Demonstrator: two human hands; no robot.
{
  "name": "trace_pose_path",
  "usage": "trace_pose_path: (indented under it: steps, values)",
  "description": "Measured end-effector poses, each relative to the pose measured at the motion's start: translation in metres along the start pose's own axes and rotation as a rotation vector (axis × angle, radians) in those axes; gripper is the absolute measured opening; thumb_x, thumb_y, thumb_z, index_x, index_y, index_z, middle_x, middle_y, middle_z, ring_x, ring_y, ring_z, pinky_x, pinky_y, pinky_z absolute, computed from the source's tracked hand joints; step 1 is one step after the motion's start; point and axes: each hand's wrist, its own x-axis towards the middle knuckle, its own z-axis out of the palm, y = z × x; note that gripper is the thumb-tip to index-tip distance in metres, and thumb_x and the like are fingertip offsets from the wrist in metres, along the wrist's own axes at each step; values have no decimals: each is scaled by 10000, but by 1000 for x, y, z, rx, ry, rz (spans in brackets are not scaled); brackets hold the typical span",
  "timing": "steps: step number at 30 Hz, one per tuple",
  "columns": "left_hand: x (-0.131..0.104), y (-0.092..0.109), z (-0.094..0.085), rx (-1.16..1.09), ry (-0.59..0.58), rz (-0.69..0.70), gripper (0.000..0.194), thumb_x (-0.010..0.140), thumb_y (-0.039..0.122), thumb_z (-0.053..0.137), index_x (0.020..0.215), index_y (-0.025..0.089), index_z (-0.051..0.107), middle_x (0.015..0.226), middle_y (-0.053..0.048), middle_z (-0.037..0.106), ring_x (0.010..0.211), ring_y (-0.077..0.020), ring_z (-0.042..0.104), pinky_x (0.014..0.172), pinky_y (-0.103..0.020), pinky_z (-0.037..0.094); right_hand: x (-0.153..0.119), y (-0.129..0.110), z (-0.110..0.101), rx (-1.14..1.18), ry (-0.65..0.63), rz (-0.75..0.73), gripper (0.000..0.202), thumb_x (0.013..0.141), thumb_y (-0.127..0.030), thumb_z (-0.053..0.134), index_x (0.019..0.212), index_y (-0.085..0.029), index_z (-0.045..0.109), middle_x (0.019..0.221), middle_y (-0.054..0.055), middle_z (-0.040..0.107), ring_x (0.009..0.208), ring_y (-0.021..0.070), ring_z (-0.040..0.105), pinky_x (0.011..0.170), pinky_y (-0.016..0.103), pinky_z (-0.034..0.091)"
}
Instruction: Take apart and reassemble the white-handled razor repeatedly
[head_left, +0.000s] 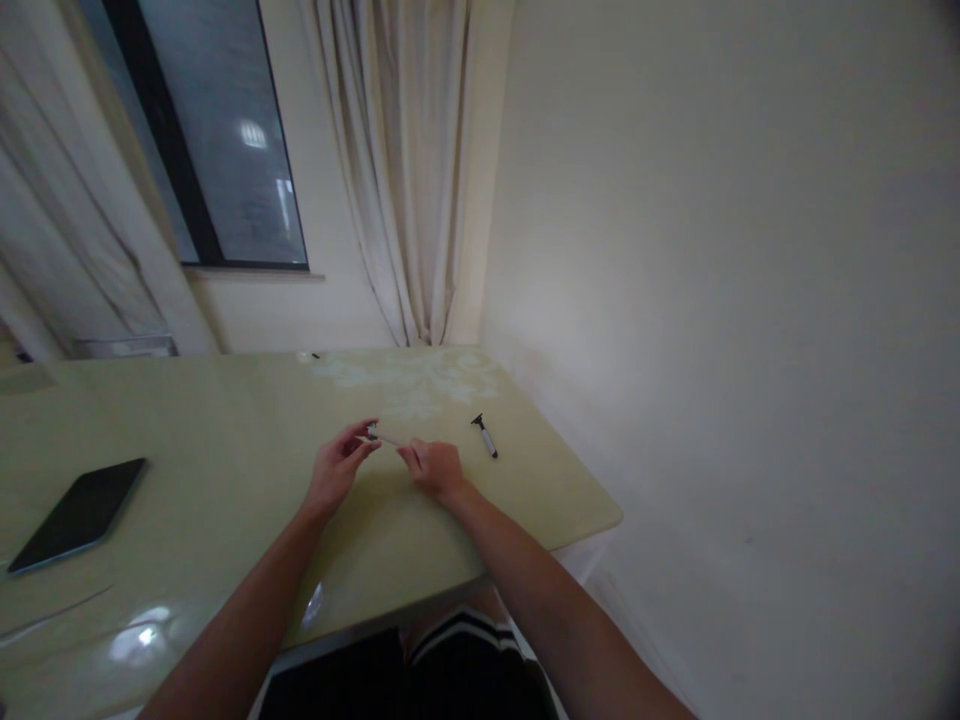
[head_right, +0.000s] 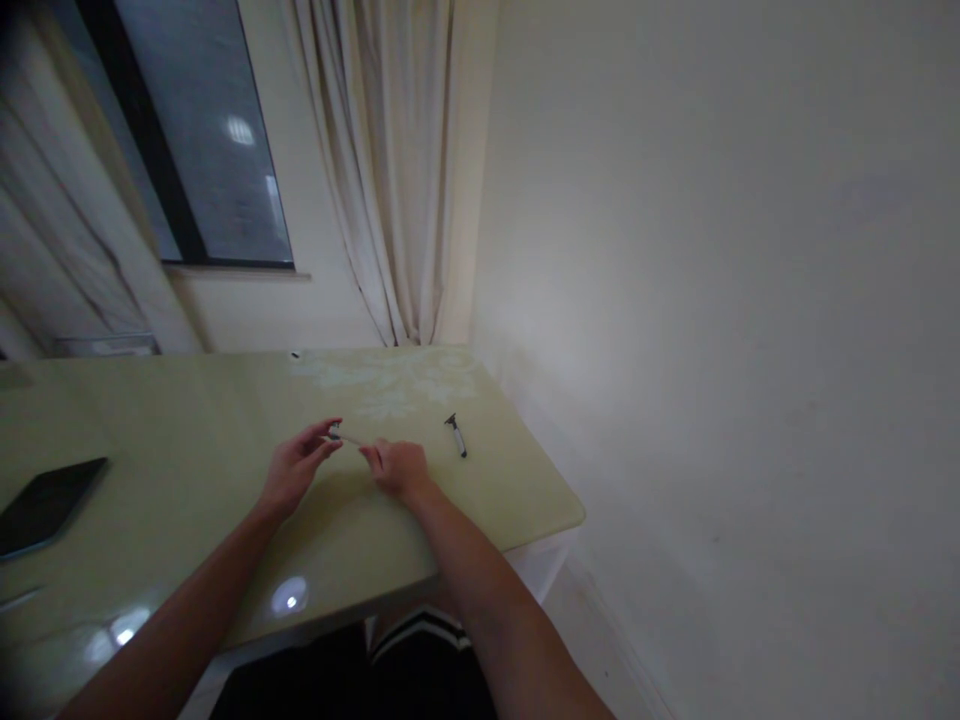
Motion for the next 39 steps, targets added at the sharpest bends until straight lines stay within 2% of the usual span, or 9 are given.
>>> trace_pose_path:
  steps: [15,20,28,39]
  values:
    - [4,-7,0,-3,-25,22,559,727,517,796,1181,193,765,826,-13,680,615,-122,516,575,-246,424,-1,-1,1,-11,23,0,565,1109,-580,313,1053,-215,742,924,99,805,806,217,745,643,269,374]
    - [4,-5,0,23,-24,36,543,729,508,794,1170,192,772,767,0,666,588,-124,506,570,-253,427,-1,0,2,-1,19,-43,556,1109,-576,324,1060,-208,738,930,99,805,813,207,743,644,260,371]
    - [2,-1,0,26,2,26,548,750,505,780,1204,197,769,748,6,648,597,-125,491,557,-245,410,-2,0,2,-4,35,-28,559,1108,-582,321,1034,-206,728,924,104,805,797,210,741,639,262,359]
    - [3,0,-2,13,1,32,541,750,490,776,1197,185,769,795,-5,659,602,-119,488,559,-249,404,-1,1,2,-12,26,-38,545,1111,-571,326,1043,-213,731,921,90,804,800,204,732,629,262,338]
